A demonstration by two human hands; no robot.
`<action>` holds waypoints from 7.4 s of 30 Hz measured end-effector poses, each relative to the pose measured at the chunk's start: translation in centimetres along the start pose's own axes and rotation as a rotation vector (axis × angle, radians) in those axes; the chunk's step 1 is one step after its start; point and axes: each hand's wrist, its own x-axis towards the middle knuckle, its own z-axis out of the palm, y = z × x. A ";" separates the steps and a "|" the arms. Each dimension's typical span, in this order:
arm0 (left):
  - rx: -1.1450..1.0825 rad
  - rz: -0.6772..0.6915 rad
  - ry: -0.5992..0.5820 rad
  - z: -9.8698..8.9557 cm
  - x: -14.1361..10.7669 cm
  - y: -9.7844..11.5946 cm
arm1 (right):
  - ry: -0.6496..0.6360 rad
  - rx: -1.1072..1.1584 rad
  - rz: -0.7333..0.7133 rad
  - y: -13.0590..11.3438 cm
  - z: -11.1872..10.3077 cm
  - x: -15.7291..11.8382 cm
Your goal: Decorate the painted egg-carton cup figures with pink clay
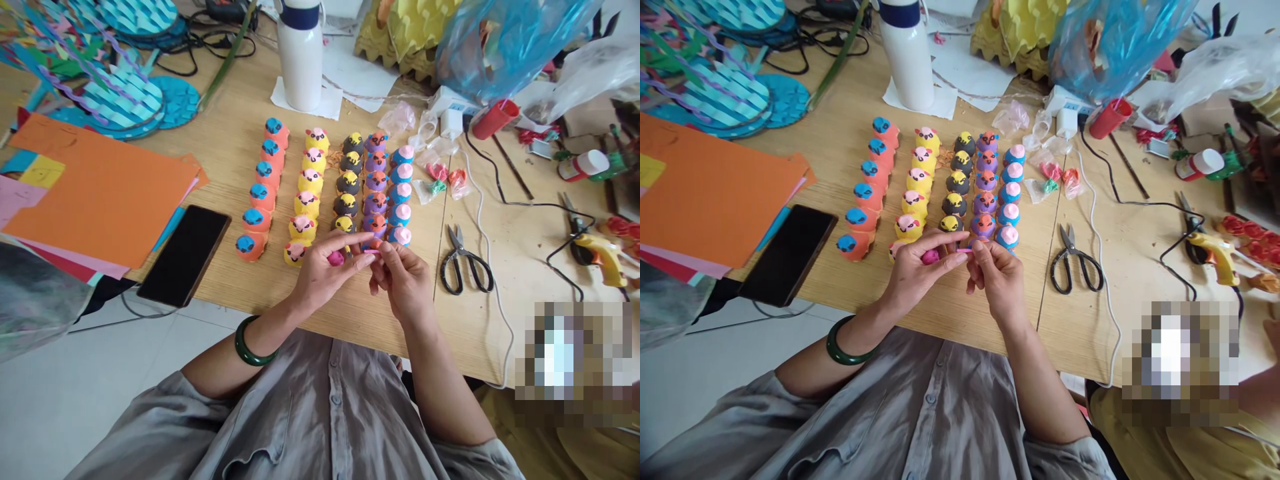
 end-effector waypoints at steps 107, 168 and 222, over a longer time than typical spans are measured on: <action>0.141 -0.268 -0.061 -8.1 2.6 2.5 | -0.233 -0.865 -0.677 -2.2 5.9 4.4; 0.375 0.048 0.122 -7.7 1.7 1.7 | -0.118 -0.285 -0.018 -1.9 6.7 4.3; 0.151 -0.348 0.195 -18.3 20.6 -4.9 | -0.081 -1.121 -0.213 -3.4 16.9 27.0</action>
